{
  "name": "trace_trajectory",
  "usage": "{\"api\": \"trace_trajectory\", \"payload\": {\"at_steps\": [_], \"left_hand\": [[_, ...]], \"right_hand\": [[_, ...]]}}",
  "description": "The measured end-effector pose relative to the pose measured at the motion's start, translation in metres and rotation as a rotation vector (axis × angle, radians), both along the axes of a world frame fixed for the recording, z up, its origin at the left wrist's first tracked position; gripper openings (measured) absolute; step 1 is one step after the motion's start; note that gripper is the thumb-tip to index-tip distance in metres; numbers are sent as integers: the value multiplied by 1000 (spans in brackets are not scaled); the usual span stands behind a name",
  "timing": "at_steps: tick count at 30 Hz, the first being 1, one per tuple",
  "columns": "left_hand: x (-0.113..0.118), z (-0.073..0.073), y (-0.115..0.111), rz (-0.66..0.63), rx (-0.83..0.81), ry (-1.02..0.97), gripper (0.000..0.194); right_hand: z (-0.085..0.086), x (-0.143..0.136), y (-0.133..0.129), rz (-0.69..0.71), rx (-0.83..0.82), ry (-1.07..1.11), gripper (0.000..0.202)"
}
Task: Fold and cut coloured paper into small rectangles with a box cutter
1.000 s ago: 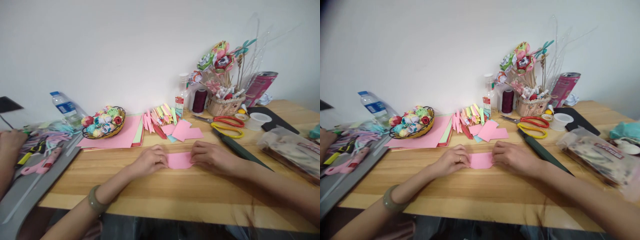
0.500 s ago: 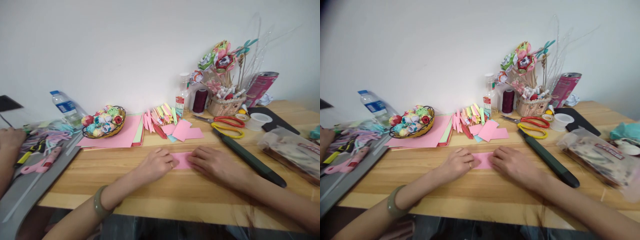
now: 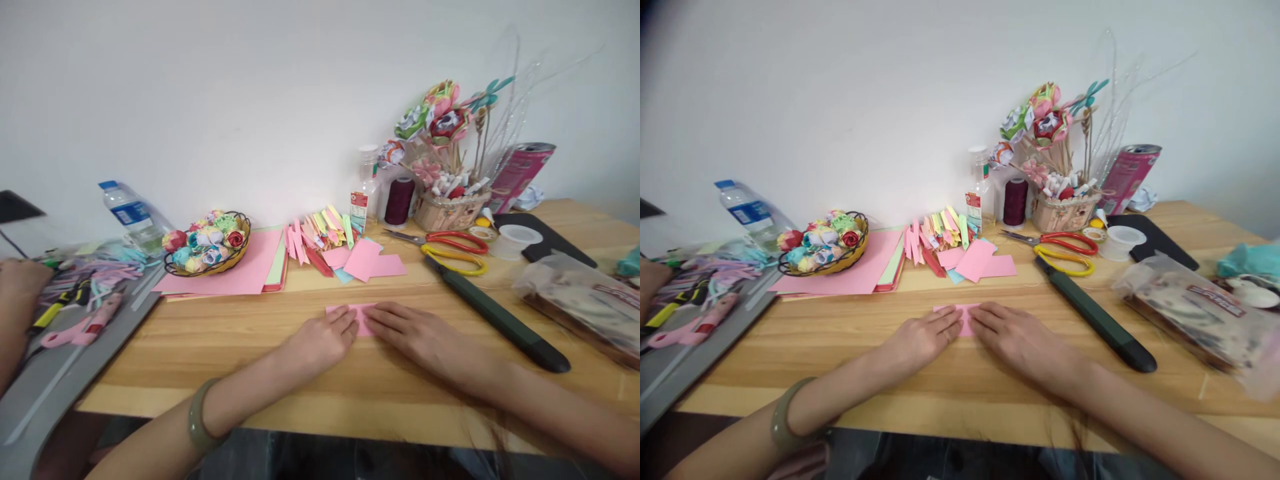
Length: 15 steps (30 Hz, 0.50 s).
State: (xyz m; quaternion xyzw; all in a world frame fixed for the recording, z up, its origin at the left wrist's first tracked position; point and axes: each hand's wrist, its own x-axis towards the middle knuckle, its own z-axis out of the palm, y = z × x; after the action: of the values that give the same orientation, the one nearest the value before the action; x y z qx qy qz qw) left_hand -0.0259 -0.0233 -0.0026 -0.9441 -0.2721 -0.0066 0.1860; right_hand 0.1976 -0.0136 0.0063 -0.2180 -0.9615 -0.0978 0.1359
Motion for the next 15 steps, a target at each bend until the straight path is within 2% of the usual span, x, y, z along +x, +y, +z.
{"api": "trace_trajectory", "payload": {"at_steps": [3,9,15], "left_hand": [[0,2,1,8,-17,19,28],[-2,-1,4,-3,-27,-27,28],[-3,8,-3,134,-99,50,23]], "right_hand": [[1,2,2,-25,-57,-40,36],[-2,4,12,11,-110,-119,45],[-4,8,11,-13,-33,-109,48]]}}
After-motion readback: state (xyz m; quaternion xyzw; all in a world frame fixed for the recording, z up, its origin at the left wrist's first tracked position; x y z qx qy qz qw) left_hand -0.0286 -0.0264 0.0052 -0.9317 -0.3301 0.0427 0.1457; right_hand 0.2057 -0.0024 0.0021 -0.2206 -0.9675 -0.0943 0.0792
